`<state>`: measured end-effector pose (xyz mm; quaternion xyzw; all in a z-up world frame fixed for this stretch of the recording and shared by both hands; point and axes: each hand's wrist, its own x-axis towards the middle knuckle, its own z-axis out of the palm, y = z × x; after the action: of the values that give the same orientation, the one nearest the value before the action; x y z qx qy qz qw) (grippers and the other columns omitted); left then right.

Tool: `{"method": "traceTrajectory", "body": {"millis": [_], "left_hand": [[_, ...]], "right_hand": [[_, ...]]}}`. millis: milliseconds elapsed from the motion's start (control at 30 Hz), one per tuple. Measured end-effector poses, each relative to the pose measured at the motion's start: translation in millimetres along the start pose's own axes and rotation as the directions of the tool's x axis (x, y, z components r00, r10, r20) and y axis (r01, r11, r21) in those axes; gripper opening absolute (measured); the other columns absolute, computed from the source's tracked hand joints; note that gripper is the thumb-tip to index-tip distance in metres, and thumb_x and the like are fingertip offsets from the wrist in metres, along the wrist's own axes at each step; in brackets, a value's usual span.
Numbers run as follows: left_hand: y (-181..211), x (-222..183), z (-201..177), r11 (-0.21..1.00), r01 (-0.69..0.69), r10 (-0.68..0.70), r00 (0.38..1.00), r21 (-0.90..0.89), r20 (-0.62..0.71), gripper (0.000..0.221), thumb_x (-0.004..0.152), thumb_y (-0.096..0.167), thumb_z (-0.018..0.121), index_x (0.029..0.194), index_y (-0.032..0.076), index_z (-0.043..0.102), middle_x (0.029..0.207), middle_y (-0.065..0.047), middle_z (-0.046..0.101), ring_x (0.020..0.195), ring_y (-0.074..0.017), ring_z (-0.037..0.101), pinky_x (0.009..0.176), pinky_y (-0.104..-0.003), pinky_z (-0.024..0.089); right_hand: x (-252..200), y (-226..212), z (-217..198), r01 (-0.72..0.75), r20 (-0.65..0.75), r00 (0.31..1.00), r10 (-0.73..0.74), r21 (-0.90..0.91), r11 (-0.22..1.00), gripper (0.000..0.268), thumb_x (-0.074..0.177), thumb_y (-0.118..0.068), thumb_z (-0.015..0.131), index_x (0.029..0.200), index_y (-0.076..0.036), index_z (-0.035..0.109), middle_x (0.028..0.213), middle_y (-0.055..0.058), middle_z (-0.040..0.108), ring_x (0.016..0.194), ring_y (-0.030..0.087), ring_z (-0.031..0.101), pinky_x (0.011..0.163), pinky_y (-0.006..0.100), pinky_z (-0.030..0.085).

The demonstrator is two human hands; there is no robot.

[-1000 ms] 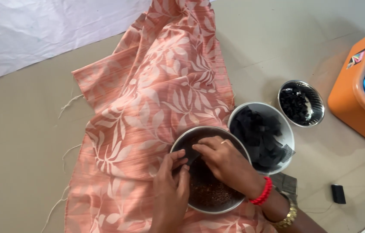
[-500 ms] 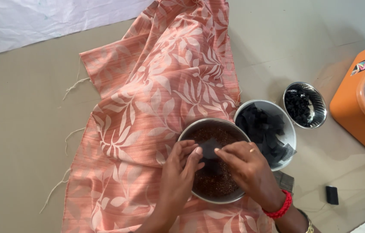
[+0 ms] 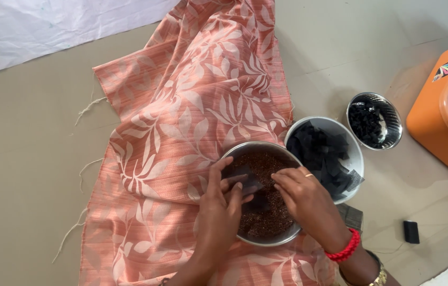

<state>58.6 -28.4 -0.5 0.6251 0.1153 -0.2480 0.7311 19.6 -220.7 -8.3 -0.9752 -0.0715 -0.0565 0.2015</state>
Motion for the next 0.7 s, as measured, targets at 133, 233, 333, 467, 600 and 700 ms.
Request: {"method": "traceTrajectory", "body": {"millis": [133, 233, 333, 467, 600, 700], "left_hand": [[-21.3, 3.3, -3.9, 0.987, -0.128, 0.123, 0.991, 0.096, 0.059, 0.032, 0.098, 0.002, 0.049, 0.13, 0.002, 0.057, 0.116, -0.012, 0.075, 0.096, -0.0161, 0.08, 0.082, -0.026, 0.066], [-29.9, 5.7, -6.5, 0.984, -0.11, 0.096, 0.99, 0.143, 0.1, 0.029, 0.1, 0.001, 0.051, 0.123, 0.0, 0.069, 0.107, -0.014, 0.081, 0.099, -0.0162, 0.082, 0.083, -0.027, 0.062], [-11.7, 2.8, -4.9, 0.967, 0.081, -0.092, 0.995, 0.242, 0.036, 0.028, 0.1, 0.006, 0.055, 0.124, 0.005, 0.069, 0.107, -0.01, 0.081, 0.098, -0.0126, 0.08, 0.082, -0.025, 0.061], [-38.0, 10.5, -3.3, 1.0, 0.006, -0.008, 0.994, 0.018, 0.106, 0.029, 0.097, 0.001, 0.054, 0.124, -0.003, 0.065, 0.11, -0.011, 0.077, 0.102, -0.0146, 0.077, 0.091, -0.025, 0.061], [-41.5, 7.4, 1.1, 0.994, -0.001, 0.022, 0.983, -0.113, 0.184, 0.031, 0.097, -0.005, 0.05, 0.123, -0.009, 0.064, 0.113, -0.014, 0.074, 0.103, -0.0182, 0.076, 0.095, -0.028, 0.062], [-47.9, 7.8, 6.9, 0.977, 0.053, -0.005, 0.974, -0.206, 0.227, 0.031, 0.097, -0.006, 0.049, 0.124, -0.01, 0.064, 0.118, -0.014, 0.072, 0.105, -0.0184, 0.074, 0.095, -0.031, 0.064]], "right_hand": [[7.5, -0.5, 9.2, 0.054, 0.101, 0.994, -0.046, -0.08, 0.995, 0.033, 0.081, -0.002, 0.068, 0.114, -0.001, 0.073, 0.102, 0.011, 0.071, 0.096, 0.031, 0.064, 0.085, 0.041, 0.052], [9.4, 2.4, 13.6, 0.031, 0.219, 0.976, -0.003, -0.126, 0.992, 0.034, 0.082, -0.002, 0.066, 0.115, -0.001, 0.072, 0.096, 0.012, 0.068, 0.094, 0.03, 0.062, 0.084, 0.041, 0.051], [7.1, 2.9, 12.6, 0.019, 0.235, 0.972, 0.017, -0.151, 0.988, 0.022, 0.085, -0.004, 0.067, 0.106, -0.004, 0.074, 0.09, 0.011, 0.068, 0.093, 0.029, 0.064, 0.084, 0.042, 0.052], [6.3, 4.0, 1.3, -0.117, 0.155, 0.982, 0.11, 0.036, 0.992, 0.02, 0.085, -0.007, 0.069, 0.104, -0.001, 0.075, 0.093, 0.012, 0.072, 0.085, 0.028, 0.069, 0.076, 0.037, 0.054], [3.4, 9.2, -17.6, -0.444, 0.286, 0.885, 0.367, 0.283, 0.85, 0.018, 0.087, -0.011, 0.073, 0.101, -0.002, 0.079, 0.09, 0.007, 0.08, 0.076, 0.016, 0.076, 0.07, 0.029, 0.058], [-2.1, 7.1, -28.4, -0.439, 0.299, 0.898, 0.322, 0.559, 0.704, 0.017, 0.089, -0.005, 0.072, 0.101, 0.001, 0.08, 0.094, 0.01, 0.079, 0.085, 0.012, 0.073, 0.076, 0.027, 0.058]]}}
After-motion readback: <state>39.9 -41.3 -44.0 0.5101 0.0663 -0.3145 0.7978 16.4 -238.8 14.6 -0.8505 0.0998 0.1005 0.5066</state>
